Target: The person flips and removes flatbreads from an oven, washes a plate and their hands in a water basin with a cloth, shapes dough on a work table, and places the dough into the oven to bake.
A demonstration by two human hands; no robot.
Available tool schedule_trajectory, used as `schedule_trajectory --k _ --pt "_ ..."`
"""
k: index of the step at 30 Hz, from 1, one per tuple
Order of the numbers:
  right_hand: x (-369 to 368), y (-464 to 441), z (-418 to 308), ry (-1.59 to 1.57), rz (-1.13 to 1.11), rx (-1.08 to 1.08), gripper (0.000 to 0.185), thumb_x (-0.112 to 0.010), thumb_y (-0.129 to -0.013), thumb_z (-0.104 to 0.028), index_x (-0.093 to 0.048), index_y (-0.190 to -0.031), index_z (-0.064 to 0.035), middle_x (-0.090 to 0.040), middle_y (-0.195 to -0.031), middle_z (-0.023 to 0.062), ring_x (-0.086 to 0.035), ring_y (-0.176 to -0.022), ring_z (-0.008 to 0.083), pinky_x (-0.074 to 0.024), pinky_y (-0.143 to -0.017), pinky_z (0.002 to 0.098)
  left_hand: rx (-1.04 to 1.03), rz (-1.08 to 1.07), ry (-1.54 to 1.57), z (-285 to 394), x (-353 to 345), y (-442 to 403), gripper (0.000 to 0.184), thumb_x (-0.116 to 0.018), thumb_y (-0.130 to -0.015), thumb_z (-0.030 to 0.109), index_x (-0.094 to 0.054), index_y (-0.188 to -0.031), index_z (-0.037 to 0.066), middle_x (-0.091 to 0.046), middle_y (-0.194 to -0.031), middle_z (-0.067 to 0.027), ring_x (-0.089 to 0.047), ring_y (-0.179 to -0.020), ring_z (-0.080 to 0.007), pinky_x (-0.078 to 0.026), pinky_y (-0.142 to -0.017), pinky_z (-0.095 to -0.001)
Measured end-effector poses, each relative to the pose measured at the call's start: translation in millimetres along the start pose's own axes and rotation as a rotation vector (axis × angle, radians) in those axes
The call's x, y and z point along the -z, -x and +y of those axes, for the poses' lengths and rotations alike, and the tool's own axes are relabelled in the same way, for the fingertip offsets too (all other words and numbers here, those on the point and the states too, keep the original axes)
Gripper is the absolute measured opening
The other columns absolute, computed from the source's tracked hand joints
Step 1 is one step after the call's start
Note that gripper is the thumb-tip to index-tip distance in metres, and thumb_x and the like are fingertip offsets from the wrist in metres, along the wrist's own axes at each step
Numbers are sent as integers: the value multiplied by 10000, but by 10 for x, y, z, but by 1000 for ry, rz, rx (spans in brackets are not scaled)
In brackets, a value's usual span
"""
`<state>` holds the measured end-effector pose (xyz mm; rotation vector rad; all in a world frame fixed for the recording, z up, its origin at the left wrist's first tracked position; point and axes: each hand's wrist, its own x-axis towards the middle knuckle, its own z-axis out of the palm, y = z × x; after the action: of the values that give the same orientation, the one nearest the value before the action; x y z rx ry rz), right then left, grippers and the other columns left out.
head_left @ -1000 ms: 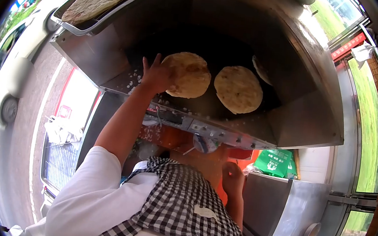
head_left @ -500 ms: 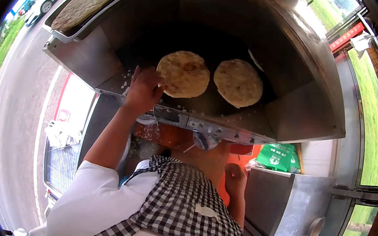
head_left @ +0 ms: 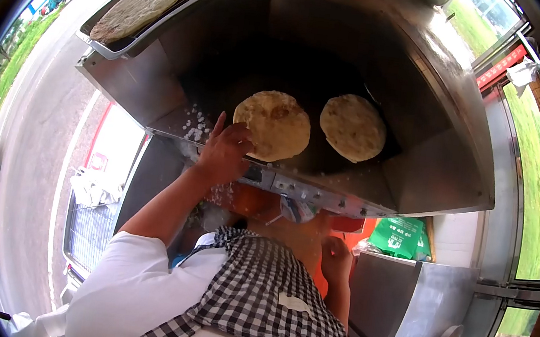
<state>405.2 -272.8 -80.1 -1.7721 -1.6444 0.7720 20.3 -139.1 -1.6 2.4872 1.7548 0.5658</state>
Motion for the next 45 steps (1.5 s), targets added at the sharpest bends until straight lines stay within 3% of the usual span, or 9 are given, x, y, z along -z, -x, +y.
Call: schedule_trajectory --k 7,13,19,28,33,36,40,43,45 --pt "43 3 5 -13 17 9 159 -683 -950 -158 -710 -1001 -10 -729 -963 204 -722 -898 384 -571 -784 431 -125 158 -14 162 -30 -111 145 -766 -721 82 -711 -847 129 -674 -1147 1 -575 -1304 -243 -236 -1258 -623" --pt "58 9 98 17 35 69 183 -693 -945 -183 -714 -1039 -28 -743 -972 182 -742 -912 343 -569 -773 404 -173 551 123 388 477 -611 113 -741 -741 25 -675 -778 110 -718 -1084 -12 -656 -1201 -247 -298 -1237 -575" --pt "79 15 -56 24 15 5 179 -640 -955 -170 -706 -1009 -12 -710 -952 227 -704 -901 414 -557 -785 461 -134 561 140 309 842 -1001 130 -739 -750 21 -636 -735 100 -720 -1075 -17 -649 -1222 -254 -318 -1229 -555" --pt "63 51 79 107 -11 99 186 -680 -953 -193 -716 -1049 -38 -721 -931 208 -716 -881 398 -553 -757 449 -118 471 337 494 1191 -930 160 -729 -733 32 -594 -664 84 -715 -1044 -17 -671 -1166 -251 -380 -1207 -528" --pt "71 2 92 47 -42 115 172 -668 -934 -156 -721 -1053 -44 -725 -938 201 -722 -882 387 -556 -752 447 -17 605 568 480 2003 -800 79 -722 -758 -2 -653 -739 31 -726 -1081 -100 -690 -1111 -233 -531 -929 -337" --pt "35 -14 9 -3 -4 170 120 -632 -936 -139 -687 -938 -33 -697 -852 187 -701 -802 383 -537 -700 461 3 905 716 125 2465 -777 28 -686 -869 -23 -703 -849 -15 -737 -1107 -94 -683 -1031 -138 -537 -928 -273" --pt "77 -10 -289 -59 -42 76 129 -623 -932 -143 -679 -892 -34 -694 -820 181 -707 -780 365 -538 -686 450 473 1307 617 -513 3124 -660 319 -821 -810 223 -803 -1025 -12 -782 -1057 -116 -712 -857 -130 -571 -762 -292" --pt "-74 -39 -73 -45 -4 135 139 -636 -931 -162 -693 -918 -36 -706 -830 176 -722 -800 347 -547 -708 434 615 1255 325 -1379 3151 -455 506 -825 -808 336 -758 -1161 -21 -757 -1147 -196 -723 -1010 -255 -556 -915 -364" --pt "-134 -81 71 -63 -45 108 139 -641 -925 -144 -717 -968 -35 -726 -890 170 -732 -833 317 -556 -740 403 687 1181 110 -1337 3121 -348 639 -797 -830 397 -684 -1306 -14 -707 -1264 -236 -679 -1158 -339 -512 -1022 -424"
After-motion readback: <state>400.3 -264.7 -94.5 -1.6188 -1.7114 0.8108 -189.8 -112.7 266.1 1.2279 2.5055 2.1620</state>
